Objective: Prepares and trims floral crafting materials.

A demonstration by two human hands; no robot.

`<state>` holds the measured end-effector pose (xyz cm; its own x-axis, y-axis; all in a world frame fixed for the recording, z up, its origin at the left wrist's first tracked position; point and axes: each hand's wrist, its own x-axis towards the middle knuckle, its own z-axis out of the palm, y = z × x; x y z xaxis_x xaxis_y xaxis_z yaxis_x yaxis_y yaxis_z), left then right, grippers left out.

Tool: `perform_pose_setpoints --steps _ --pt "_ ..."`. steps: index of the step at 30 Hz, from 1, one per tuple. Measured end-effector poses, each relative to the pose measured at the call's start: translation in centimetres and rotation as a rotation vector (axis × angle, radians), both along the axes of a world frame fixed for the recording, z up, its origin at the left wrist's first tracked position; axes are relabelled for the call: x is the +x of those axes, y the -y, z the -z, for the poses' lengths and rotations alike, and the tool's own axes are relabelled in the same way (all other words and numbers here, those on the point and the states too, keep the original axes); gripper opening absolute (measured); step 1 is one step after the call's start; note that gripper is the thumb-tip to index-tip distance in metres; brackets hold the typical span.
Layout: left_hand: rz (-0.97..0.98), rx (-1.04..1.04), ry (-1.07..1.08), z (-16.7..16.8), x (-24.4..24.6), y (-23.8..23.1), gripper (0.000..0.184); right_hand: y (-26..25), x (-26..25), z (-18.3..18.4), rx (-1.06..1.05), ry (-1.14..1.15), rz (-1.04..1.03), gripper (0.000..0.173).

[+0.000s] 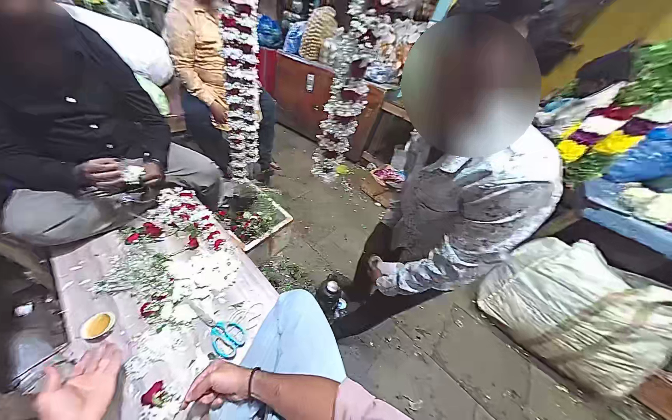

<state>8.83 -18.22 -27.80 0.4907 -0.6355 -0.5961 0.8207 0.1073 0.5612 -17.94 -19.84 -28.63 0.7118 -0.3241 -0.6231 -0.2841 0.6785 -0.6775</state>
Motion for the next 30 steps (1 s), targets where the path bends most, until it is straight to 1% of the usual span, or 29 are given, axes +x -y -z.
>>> perform_pose_setpoints --steps 2,5,6,8,9,10,11,12,13,14,15,16,17,20,22,23,24,25,26,27,28,29,30 --pt "-0.036 0.018 -0.008 -0.7 0.4 -0.9 0.078 0.0 0.3 0.6 0.022 0.016 -0.015 0.014" --pt "-0.047 0.012 -0.024 -0.3 0.8 -1.0 0.081 0.0 0.5 1.0 0.027 0.017 0.0 0.013" --pt "-0.015 -0.018 0.006 0.3 0.6 -1.0 0.081 0.1 0.2 0.7 0.011 0.003 0.004 0.014" --pt "0.126 -0.12 0.19 2.1 0.1 -2.0 0.081 -0.1 -0.1 0.2 -0.017 -0.03 -0.004 0.016" --pt "0.256 -0.158 0.277 1.0 -0.4 -2.6 0.075 0.0 0.0 0.1 -0.022 -0.035 -0.004 0.016" --pt "0.308 -0.032 0.297 -2.0 -1.4 -2.8 0.068 0.1 0.1 -0.1 -0.026 -0.03 -0.012 0.016" --pt "0.053 0.244 0.127 -6.0 -3.6 -0.8 0.064 0.1 0.1 0.0 -0.024 -0.021 -0.016 0.016" --pt "0.142 0.138 0.122 -4.4 -2.2 -1.7 0.069 0.1 0.0 0.0 -0.017 -0.012 -0.015 0.016" --pt "0.118 0.025 0.091 -2.0 -0.7 -2.3 0.074 0.0 0.0 0.2 -0.008 0.001 -0.017 0.016" --pt "0.033 -0.033 0.035 -0.5 0.1 -2.4 0.078 0.0 0.1 0.3 0.0 0.011 -0.019 0.016" --pt "-0.038 -0.022 -0.003 -0.1 0.6 -2.4 0.081 -0.1 0.3 0.5 0.012 0.018 -0.028 0.016" --pt "-0.064 -0.007 -0.013 0.1 1.0 -2.6 0.083 -0.3 0.6 0.6 0.028 0.02 -0.034 0.015" --pt "-0.059 -0.006 -0.008 0.8 1.4 -2.5 0.084 -0.3 0.7 0.6 0.035 0.017 -0.031 0.015" --pt "-0.005 -0.054 0.024 1.4 0.8 -0.3 0.085 0.3 -0.1 0.3 0.01 0.004 0.01 0.014" --pt "0.003 -0.097 0.067 2.8 1.2 -0.8 0.087 0.3 0.2 0.3 0.005 -0.01 0.002 0.014" --pt "0.036 -0.18 0.131 4.3 1.5 -1.6 0.088 0.3 0.3 0.2 0.008 -0.015 -0.005 0.014" --pt "0.101 -0.336 0.225 6.9 2.4 -2.7 0.091 0.2 0.2 0.2 0.016 -0.018 -0.009 0.013" --pt "0.23 -0.56 0.319 9.2 3.7 -3.6 0.093 0.1 0.2 0.2 0.025 -0.021 -0.01 0.013" --pt "0.061 -0.285 0.16 5.2 2.0 -3.2 0.09 0.1 0.2 0.1 0.035 -0.022 -0.013 0.012" --pt "-0.048 -0.073 0.023 1.8 1.2 -2.4 0.087 0.1 0.3 0.1 0.041 -0.021 -0.017 0.012" --pt "-0.078 0.003 -0.035 0.6 1.1 -2.1 0.086 0.0 0.3 0.1 0.046 -0.017 -0.016 0.012" --pt "-0.077 0.009 -0.05 0.8 1.2 -2.0 0.086 0.1 0.3 0.2 0.047 -0.012 -0.017 0.012" --pt "-0.066 -0.01 -0.049 1.7 1.5 -2.1 0.087 0.2 0.3 0.3 0.049 -0.008 -0.013 0.012"
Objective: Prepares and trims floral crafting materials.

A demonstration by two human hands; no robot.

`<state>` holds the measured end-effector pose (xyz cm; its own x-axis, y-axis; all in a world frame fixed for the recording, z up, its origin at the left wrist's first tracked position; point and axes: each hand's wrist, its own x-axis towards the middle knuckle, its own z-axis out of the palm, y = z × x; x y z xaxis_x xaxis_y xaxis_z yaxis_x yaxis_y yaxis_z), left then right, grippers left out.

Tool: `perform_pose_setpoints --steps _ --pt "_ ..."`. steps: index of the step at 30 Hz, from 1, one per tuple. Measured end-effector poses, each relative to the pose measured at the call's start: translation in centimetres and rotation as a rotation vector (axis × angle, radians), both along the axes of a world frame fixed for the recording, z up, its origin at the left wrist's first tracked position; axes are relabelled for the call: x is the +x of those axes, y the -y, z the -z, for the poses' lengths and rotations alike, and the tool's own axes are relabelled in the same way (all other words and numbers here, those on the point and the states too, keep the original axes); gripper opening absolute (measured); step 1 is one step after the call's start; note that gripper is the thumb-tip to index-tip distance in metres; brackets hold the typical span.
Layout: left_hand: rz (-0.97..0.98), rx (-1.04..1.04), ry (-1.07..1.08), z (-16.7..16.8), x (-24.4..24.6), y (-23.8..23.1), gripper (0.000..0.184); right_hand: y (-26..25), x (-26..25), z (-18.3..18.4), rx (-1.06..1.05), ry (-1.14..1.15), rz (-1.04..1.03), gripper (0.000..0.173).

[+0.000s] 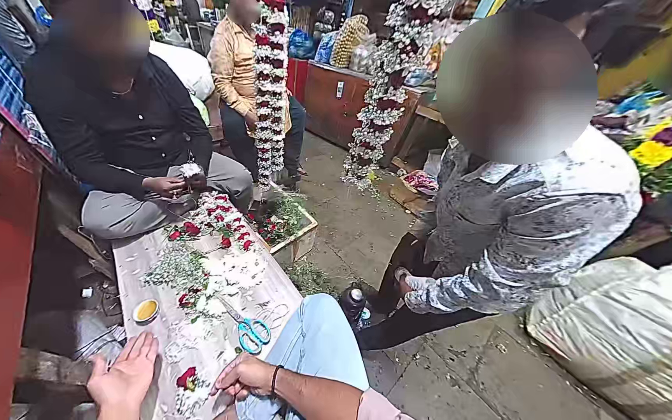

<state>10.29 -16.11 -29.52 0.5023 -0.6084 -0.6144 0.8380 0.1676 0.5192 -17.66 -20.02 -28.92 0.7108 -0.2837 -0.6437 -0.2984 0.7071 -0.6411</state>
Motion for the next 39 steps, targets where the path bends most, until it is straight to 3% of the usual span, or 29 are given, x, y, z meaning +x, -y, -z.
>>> perform_pose_setpoints --steps 5,16,21,28,34,39 --pt "-0.008 -0.015 0.007 1.2 0.0 -0.3 0.087 0.1 -0.1 0.1 -0.011 -0.008 0.005 0.013" --pt "-0.002 0.011 0.053 -0.3 -1.8 0.2 0.084 0.2 0.0 0.2 -0.009 0.012 -0.012 0.013" --pt "-0.001 -0.023 0.036 2.9 -0.6 -0.7 0.088 0.0 -0.1 0.5 -0.011 0.016 -0.016 0.013" --pt "-0.015 0.027 0.006 -0.6 -1.6 -1.1 0.084 0.0 0.0 0.7 -0.011 0.024 -0.024 0.014" --pt "-0.014 0.007 -0.002 2.6 -1.2 -1.6 0.088 0.0 0.0 0.7 0.012 0.032 -0.012 0.013" --pt "-0.004 0.009 -0.007 1.7 -1.8 -1.9 0.087 -0.1 0.0 0.0 -0.01 0.029 -0.014 0.012"
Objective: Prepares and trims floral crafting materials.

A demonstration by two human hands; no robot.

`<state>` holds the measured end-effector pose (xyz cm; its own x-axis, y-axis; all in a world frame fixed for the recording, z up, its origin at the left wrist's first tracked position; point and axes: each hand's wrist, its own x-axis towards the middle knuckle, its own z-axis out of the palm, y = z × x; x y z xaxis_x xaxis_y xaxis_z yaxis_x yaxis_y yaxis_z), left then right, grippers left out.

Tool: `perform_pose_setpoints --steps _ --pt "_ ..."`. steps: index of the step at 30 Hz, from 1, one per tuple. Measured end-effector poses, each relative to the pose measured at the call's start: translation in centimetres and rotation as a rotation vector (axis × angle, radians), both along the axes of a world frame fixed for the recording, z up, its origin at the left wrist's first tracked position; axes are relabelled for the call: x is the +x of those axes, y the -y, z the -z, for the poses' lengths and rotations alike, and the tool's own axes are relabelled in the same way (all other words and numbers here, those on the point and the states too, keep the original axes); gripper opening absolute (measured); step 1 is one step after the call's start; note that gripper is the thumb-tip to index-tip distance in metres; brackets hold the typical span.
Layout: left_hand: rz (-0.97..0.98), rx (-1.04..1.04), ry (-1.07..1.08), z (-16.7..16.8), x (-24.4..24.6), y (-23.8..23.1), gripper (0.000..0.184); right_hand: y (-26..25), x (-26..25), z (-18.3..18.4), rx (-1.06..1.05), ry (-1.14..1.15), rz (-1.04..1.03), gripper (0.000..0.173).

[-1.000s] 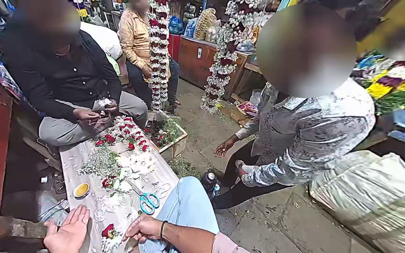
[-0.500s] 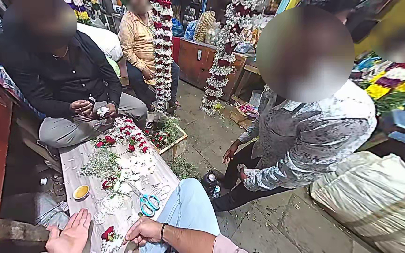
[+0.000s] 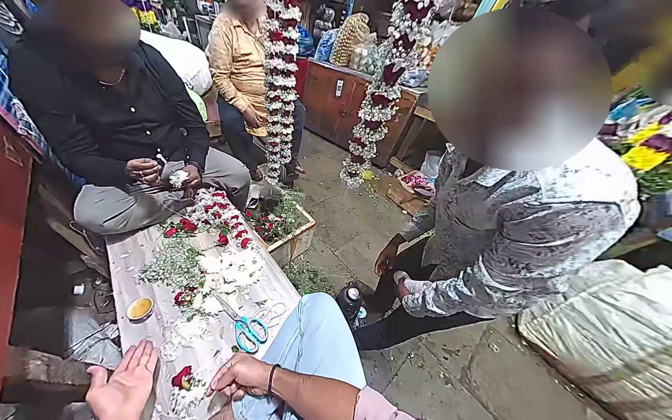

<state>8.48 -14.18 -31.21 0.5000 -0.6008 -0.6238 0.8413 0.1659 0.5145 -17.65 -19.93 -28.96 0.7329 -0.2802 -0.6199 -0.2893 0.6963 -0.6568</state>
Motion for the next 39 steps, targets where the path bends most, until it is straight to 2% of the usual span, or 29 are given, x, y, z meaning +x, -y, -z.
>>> perform_pose_setpoints --steps 11,13,16,18,21,27,39 --pt "-0.024 0.013 -0.006 1.0 0.8 -0.7 0.088 0.2 0.1 0.2 0.009 -0.023 -0.022 0.013" --pt "-0.022 0.007 -0.011 0.6 0.7 -0.7 0.087 0.2 0.1 0.2 0.012 -0.027 -0.021 0.013" --pt "-0.043 0.029 -0.031 -1.9 0.1 -0.5 0.084 0.2 0.1 0.2 0.013 -0.023 -0.028 0.013" --pt "-0.028 0.01 -0.013 -1.2 0.2 -0.9 0.084 0.2 0.0 0.2 0.015 -0.018 -0.02 0.013" --pt "-0.042 0.033 -0.034 -2.1 -0.1 -1.0 0.083 0.1 0.0 0.4 0.02 -0.02 -0.014 0.012" --pt "-0.044 0.004 -0.034 1.7 0.7 -1.6 0.086 0.1 0.1 0.0 0.059 -0.023 -0.007 0.011" --pt "-0.032 -0.012 -0.055 1.6 0.7 -1.9 0.086 0.1 0.1 -0.6 0.09 -0.027 -0.002 0.011"
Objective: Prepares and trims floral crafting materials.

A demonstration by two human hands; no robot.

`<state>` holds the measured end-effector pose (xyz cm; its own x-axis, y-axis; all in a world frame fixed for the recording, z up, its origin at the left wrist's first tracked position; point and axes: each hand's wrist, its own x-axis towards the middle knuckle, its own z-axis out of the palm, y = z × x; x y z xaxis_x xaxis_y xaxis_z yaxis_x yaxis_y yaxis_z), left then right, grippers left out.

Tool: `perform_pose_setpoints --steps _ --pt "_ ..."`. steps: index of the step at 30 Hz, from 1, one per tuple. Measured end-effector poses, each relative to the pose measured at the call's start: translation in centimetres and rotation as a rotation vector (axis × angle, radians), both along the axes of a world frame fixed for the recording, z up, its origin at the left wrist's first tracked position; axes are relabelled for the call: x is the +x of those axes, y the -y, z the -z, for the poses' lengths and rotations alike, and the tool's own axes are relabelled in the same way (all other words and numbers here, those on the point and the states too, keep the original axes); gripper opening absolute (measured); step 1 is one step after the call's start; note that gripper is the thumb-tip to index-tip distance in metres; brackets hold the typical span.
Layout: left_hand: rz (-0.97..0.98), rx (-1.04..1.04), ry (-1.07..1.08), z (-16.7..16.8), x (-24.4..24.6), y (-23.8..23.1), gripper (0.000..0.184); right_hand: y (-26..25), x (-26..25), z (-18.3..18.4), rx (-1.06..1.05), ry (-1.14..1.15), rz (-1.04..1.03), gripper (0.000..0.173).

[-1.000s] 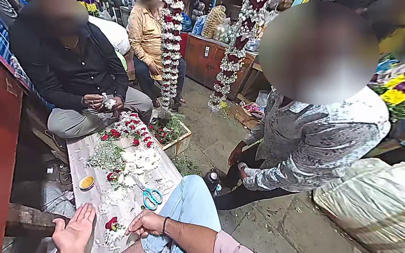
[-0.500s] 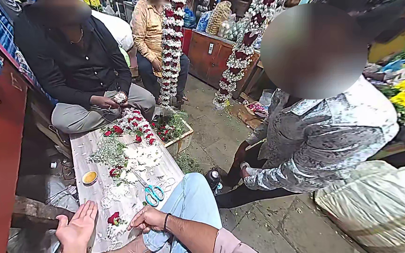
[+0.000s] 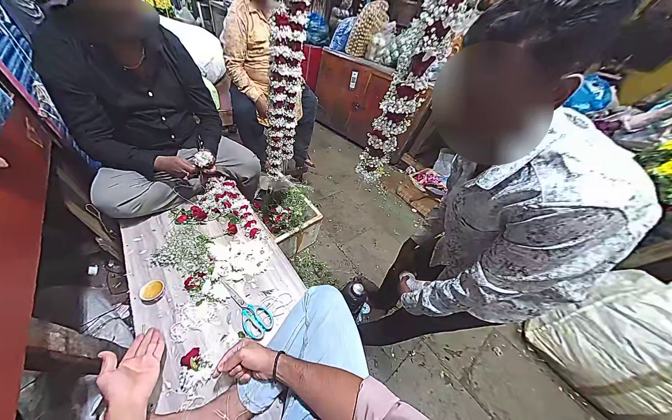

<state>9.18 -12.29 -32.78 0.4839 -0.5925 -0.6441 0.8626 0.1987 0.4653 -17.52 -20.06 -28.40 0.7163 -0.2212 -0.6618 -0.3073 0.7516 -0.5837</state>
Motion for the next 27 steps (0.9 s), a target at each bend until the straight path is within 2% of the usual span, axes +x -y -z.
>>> perform_pose_setpoints --steps 2,5,9,11,13,14,15,16,18,19,24,27 --pt "-0.003 0.004 0.004 -0.3 -0.2 -0.3 0.085 0.0 0.0 0.1 0.002 0.0 -0.005 0.011" --pt "-0.024 0.054 0.001 -2.9 -1.0 -0.3 0.082 0.0 0.0 0.1 0.004 0.002 -0.014 0.011" --pt "0.019 0.058 0.055 -0.6 -0.7 -0.4 0.079 0.2 0.1 0.1 -0.002 0.005 -0.011 0.012" --pt "0.124 0.196 0.237 -1.2 -1.4 -0.2 0.062 0.1 -0.1 0.0 0.002 -0.002 -0.01 0.013" --pt "0.282 0.369 0.525 -2.4 -2.0 0.4 0.044 0.2 -0.1 -0.2 0.004 -0.002 -0.006 0.012" --pt "0.324 0.383 0.605 -3.5 -2.1 0.8 0.04 0.3 0.0 -0.3 0.001 -0.002 -0.005 0.012" --pt "0.328 0.324 0.581 -5.1 -2.2 1.2 0.034 0.3 0.0 -0.3 -0.004 -0.002 -0.009 0.013" --pt "0.293 0.193 0.463 -6.5 -2.1 1.6 0.029 0.2 0.0 -0.3 -0.008 -0.001 -0.011 0.013" --pt "0.177 -0.053 0.232 -8.4 -1.9 2.0 0.041 -0.1 -0.1 -0.1 -0.017 0.008 -0.014 0.014" --pt "0.14 -0.095 0.187 -8.9 -1.7 2.4 0.046 0.0 0.0 -0.2 -0.027 0.013 -0.01 0.014" --pt "0.091 -0.038 0.134 -8.1 -1.3 2.2 0.041 0.0 -0.1 0.2 -0.042 0.024 -0.022 0.013" --pt "0.135 0.108 0.186 -7.3 -1.5 2.1 0.033 0.2 0.0 0.4 -0.037 0.022 -0.033 0.013"
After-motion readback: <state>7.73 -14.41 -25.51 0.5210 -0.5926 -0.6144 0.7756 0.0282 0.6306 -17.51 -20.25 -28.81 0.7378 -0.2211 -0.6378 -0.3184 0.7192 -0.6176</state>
